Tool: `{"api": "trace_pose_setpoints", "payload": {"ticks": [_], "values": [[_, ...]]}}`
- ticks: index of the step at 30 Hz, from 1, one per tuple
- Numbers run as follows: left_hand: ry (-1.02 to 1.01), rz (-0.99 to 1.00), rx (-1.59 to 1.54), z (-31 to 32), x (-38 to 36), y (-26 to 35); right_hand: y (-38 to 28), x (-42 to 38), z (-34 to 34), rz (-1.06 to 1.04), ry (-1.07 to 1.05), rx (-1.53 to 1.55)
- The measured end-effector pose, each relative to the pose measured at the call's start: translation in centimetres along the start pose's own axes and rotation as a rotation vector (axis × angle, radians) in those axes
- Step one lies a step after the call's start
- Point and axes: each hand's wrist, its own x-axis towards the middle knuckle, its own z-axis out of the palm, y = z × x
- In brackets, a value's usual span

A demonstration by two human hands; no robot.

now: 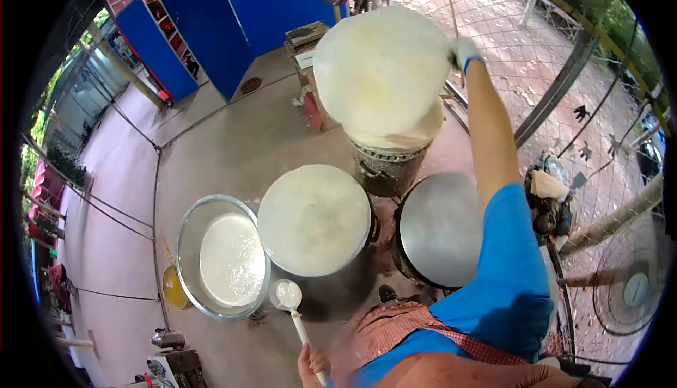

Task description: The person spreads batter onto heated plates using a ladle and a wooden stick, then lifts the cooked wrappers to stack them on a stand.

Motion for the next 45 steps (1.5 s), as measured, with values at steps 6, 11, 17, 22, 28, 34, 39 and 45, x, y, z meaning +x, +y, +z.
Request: {"api": "trace_pose_setpoints", "payload": {"ticks": [6, 11, 17, 22, 28, 34, 39, 45], "values": [[0.175, 0.156, 0.110, 5.2, 1.2, -1.9, 18.6, -0.7, 8.9, 0.367, 0.352, 0.708], [0.274, 0.177, -0.023, 8.1, 1.6, -2.1, 28.1, -3.0, 12.6, 0.609, 0.604, 0.716], [0.172, 0.198, -0.171, 8.7, 0.9, -1.8, 34.4, -3.0, 10.8, 0.337, 0.783, -0.519], [-0.201, 0.112, -0.369, 7.1, 2.1, 2.5, 27.1, -8.4, 11.1, 0.060, 0.224, -0.235], [-0.261, 0.384, -0.199, 3.5, 0.7, 12.1, 8.5, -27.0, 27.2, -0.306, -0.605, -0.488], [-0.035, 0.422, 0.273, -3.7, 5.2, 31.5, -4.7, -43.7, 46.8, -0.495, -1.034, -0.880], [0.554, 0.221, 0.622, -15.2, 12.3, 42.6, -3.5, -55.0, 59.6, -0.773, -1.175, -1.150], [0.580, 0.135, 0.828, -12.6, 10.5, 44.0, 0.8, -59.6, 57.7, -0.352, -1.058, -1.022]]}}
